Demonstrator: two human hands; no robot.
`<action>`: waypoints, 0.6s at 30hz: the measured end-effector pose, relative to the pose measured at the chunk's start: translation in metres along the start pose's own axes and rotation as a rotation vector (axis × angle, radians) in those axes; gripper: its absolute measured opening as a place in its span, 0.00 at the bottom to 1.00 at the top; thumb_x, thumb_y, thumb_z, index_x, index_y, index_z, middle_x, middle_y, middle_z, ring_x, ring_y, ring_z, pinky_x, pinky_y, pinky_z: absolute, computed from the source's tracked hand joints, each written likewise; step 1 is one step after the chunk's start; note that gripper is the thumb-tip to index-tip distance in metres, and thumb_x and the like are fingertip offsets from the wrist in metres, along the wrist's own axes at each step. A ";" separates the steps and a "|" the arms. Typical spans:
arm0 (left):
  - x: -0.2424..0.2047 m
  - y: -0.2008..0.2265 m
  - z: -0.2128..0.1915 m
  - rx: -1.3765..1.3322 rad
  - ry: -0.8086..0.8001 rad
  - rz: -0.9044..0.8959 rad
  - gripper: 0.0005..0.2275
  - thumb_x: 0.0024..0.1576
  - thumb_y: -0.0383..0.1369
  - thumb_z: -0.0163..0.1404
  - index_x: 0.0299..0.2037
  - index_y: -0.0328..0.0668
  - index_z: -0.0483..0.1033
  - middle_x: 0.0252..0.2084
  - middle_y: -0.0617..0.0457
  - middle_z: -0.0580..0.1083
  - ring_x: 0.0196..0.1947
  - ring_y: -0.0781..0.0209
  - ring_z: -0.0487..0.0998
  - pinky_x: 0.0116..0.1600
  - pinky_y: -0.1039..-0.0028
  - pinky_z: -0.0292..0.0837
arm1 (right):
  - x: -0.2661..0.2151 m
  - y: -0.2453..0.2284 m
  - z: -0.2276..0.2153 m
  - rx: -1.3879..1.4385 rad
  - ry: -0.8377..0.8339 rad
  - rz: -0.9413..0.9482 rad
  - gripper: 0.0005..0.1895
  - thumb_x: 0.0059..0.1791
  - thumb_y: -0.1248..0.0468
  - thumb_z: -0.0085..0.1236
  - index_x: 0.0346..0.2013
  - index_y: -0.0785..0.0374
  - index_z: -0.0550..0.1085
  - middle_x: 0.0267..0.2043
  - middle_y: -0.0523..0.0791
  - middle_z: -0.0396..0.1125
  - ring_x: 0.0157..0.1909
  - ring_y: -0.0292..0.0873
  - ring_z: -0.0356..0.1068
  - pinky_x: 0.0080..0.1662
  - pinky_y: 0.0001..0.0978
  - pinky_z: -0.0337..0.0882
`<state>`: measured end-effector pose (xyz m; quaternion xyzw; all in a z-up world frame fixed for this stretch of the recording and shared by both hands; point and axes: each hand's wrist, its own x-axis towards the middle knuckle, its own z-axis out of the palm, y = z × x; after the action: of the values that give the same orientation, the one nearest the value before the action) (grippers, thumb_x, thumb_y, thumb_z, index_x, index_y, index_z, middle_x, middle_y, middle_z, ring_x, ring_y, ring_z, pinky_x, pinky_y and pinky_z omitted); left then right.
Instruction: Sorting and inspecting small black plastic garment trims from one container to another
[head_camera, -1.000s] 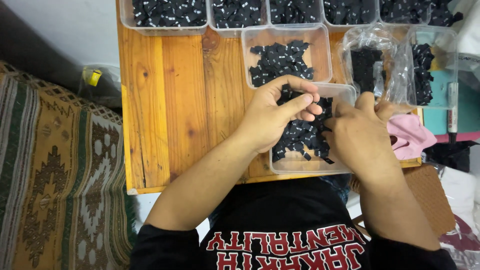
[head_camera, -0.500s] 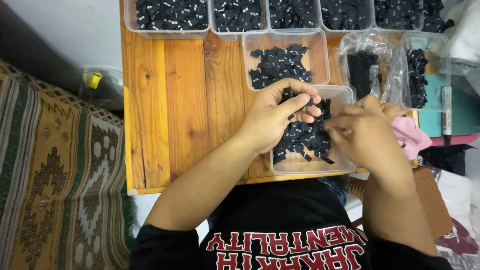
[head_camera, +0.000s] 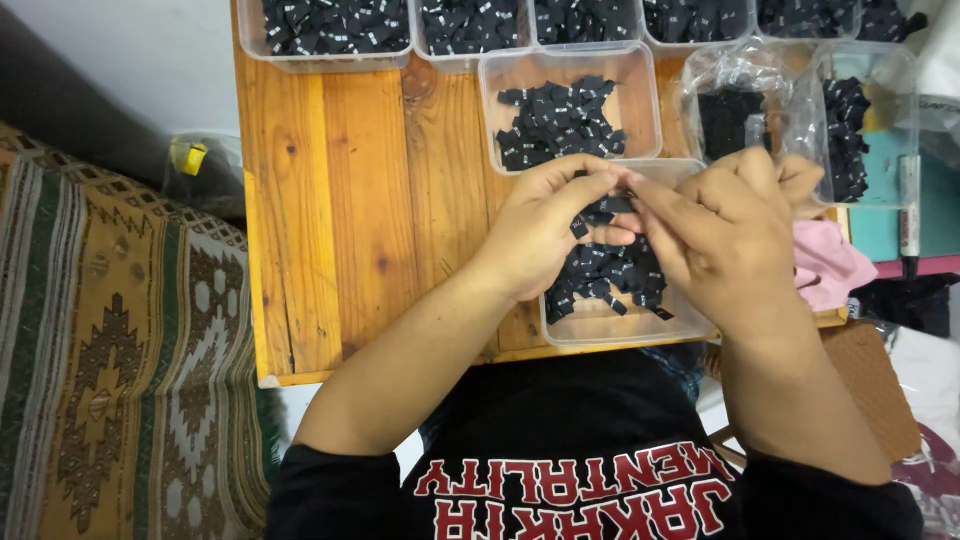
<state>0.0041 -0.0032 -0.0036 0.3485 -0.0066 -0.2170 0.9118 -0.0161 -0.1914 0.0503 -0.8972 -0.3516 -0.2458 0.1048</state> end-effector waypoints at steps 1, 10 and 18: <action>0.001 -0.001 -0.001 0.000 0.003 -0.003 0.08 0.64 0.29 0.48 0.44 0.29 0.77 0.38 0.37 0.77 0.34 0.51 0.82 0.41 0.70 0.84 | 0.001 0.000 0.000 0.003 -0.002 0.002 0.11 0.56 0.64 0.75 0.52 0.60 0.85 0.34 0.41 0.65 0.42 0.48 0.57 0.51 0.43 0.50; -0.001 0.001 0.001 0.026 0.004 -0.005 0.06 0.63 0.23 0.48 0.44 0.30 0.77 0.43 0.39 0.77 0.36 0.51 0.82 0.40 0.71 0.84 | -0.010 0.010 -0.001 0.251 -0.037 -0.015 0.17 0.57 0.75 0.68 0.61 0.66 0.79 0.31 0.44 0.59 0.41 0.51 0.55 0.45 0.42 0.55; -0.003 0.005 0.000 -0.021 0.018 0.041 0.07 0.65 0.23 0.46 0.46 0.30 0.78 0.40 0.38 0.77 0.36 0.53 0.81 0.41 0.69 0.82 | -0.028 0.010 -0.009 0.411 -0.061 0.171 0.09 0.50 0.84 0.51 0.39 0.74 0.77 0.34 0.53 0.71 0.31 0.44 0.68 0.36 0.32 0.68</action>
<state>0.0037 0.0015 -0.0001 0.3407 -0.0031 -0.1950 0.9197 -0.0302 -0.2180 0.0441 -0.8905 -0.3201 -0.1321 0.2951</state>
